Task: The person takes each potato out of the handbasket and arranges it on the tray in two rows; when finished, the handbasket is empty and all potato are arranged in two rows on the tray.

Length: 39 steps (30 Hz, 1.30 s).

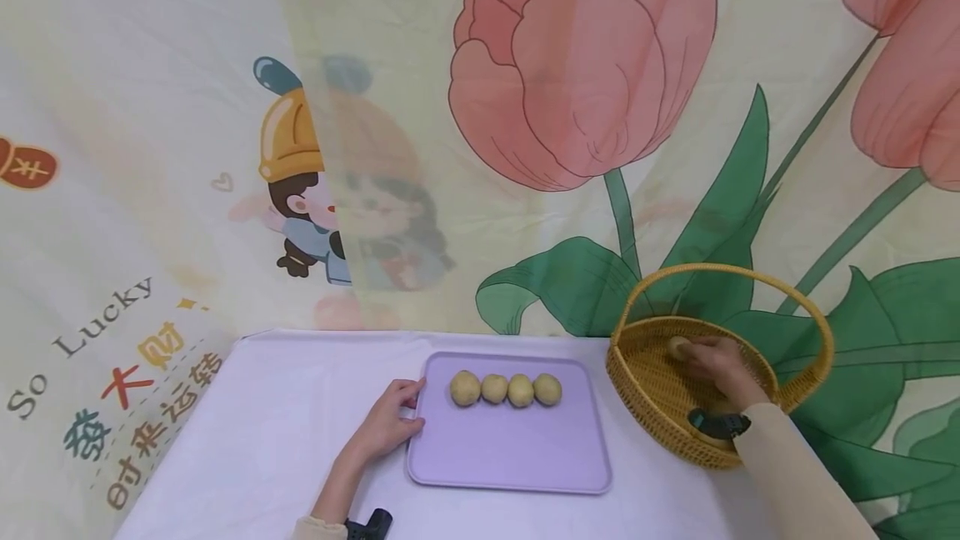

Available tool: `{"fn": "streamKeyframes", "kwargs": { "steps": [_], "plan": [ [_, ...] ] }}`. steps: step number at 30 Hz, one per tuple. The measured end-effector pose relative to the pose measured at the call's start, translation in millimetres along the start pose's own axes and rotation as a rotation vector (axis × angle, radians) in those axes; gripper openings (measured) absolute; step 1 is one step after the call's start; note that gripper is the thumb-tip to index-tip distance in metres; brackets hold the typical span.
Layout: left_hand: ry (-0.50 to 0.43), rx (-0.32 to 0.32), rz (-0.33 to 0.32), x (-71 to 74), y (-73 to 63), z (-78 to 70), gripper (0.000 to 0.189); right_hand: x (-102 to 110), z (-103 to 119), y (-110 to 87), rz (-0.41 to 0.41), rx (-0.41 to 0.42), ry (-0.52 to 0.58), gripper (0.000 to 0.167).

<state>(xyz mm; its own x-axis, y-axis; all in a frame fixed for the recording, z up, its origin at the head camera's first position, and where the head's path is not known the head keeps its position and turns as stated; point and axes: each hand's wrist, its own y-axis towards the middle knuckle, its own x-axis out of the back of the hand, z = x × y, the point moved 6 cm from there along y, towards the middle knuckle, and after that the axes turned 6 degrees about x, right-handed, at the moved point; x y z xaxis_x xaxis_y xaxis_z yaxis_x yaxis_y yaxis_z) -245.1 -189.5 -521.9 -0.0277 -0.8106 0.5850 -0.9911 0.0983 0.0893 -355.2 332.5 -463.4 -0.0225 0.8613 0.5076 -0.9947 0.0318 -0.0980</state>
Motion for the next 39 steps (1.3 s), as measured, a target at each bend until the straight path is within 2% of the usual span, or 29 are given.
{"fn": "streamKeyframes", "kwargs": {
  "steps": [5,10,15,21,28,34,39],
  "plan": [
    [-0.004,0.023,-0.001,2.7,-0.5,2.1,0.063,-9,13,-1.3,-0.015,0.023,0.028,0.058],
    [-0.003,0.014,-0.006,3.0,-0.6,3.1,0.063,-17,31,-6.7,-0.031,0.057,0.064,0.054],
    [0.004,0.018,-0.009,2.3,-0.5,3.5,0.063,-24,45,-18.1,0.007,0.081,0.066,0.055],
    [0.007,0.01,-0.013,3.1,-0.8,0.4,0.062,-30,60,-37.5,0.017,0.127,0.013,0.06],
    [-0.001,0.012,-0.001,3.6,-0.1,-2.3,0.062,-38,67,-58.1,0.009,0.159,-0.031,0.06],
    [-0.011,0.006,0.007,2.6,0.3,-2.2,0.063,-50,71,-69.4,0.006,0.194,0.012,0.054],
    [-0.013,0.005,0.006,0.8,1.3,-0.5,0.063,-57,73,-75.1,0.01,0.185,-0.004,0.054]
  ]
}}
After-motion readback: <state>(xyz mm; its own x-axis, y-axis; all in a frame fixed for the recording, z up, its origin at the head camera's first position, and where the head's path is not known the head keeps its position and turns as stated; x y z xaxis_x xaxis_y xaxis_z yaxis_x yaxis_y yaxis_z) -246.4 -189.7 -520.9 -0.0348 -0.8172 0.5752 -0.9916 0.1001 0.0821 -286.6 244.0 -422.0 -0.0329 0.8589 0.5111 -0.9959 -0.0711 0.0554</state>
